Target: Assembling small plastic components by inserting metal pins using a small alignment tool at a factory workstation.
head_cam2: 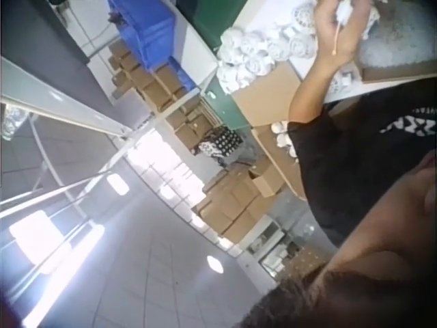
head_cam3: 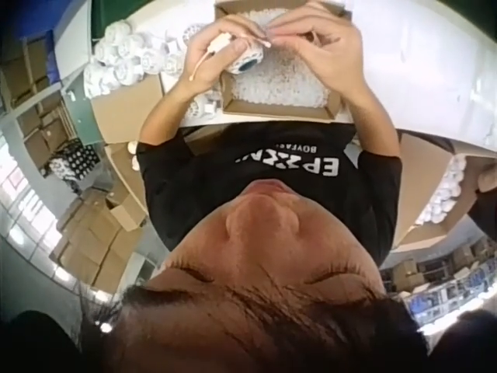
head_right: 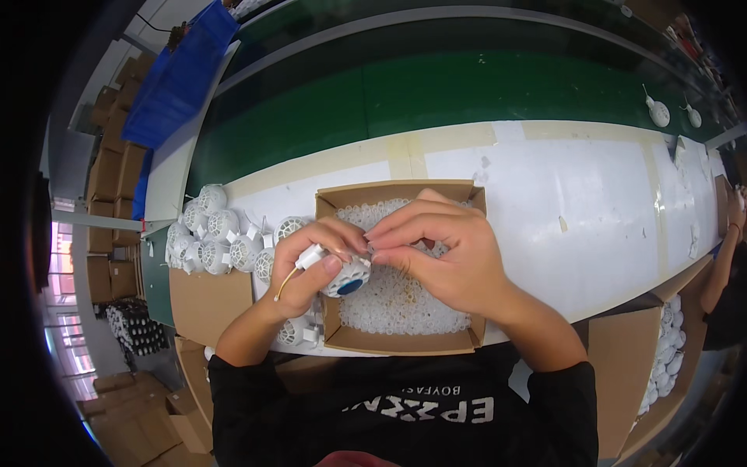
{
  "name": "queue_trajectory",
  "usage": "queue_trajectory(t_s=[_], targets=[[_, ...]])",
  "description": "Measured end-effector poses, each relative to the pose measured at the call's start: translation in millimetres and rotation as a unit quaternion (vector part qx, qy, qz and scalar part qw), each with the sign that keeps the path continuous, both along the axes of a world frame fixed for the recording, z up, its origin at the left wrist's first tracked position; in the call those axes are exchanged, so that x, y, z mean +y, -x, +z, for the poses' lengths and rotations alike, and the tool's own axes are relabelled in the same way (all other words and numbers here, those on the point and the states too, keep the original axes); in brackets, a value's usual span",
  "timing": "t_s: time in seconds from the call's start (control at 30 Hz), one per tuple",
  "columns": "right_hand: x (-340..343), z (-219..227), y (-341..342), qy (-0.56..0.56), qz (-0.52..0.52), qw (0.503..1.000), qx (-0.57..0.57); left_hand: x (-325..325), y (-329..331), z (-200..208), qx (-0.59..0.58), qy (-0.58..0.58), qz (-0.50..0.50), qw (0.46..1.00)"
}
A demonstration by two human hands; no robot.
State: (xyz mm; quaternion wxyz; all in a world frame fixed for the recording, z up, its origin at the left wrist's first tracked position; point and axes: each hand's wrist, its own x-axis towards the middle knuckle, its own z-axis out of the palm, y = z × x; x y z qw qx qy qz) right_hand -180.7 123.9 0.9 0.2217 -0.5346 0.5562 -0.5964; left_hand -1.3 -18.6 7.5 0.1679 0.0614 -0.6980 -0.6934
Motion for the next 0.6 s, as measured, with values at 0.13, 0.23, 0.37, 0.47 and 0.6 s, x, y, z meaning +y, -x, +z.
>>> queue_trajectory(t_s=[0.13, 0.23, 0.37, 0.47, 0.6], targets=[[-1.1, -5.7, -1.7, -0.026, 0.011, 0.994, -0.105, -7.8, 4.6, -2.7, 0.022, 0.05, -0.003, 0.999], [1.0, -3.2, -2.3, -0.084, 0.029, 0.974, -0.207, -8.6, 6.9, -1.3, 0.026, 0.093, -0.006, 0.995], [3.9, -3.6, -0.4, -0.08, 0.056, 0.975, -0.198, -6.0, 9.1, 2.8, 0.004, 0.112, -0.008, 0.994], [4.7, -2.6, 0.5, -0.072, 0.055, 0.967, -0.238, -6.1, 10.7, 4.2, -0.031, 0.104, -0.005, 0.994], [9.7, -2.1, -4.9, -0.047, 0.042, 0.965, -0.255, -8.8, 3.7, -3.8, -0.027, 0.08, 0.013, 0.996]])
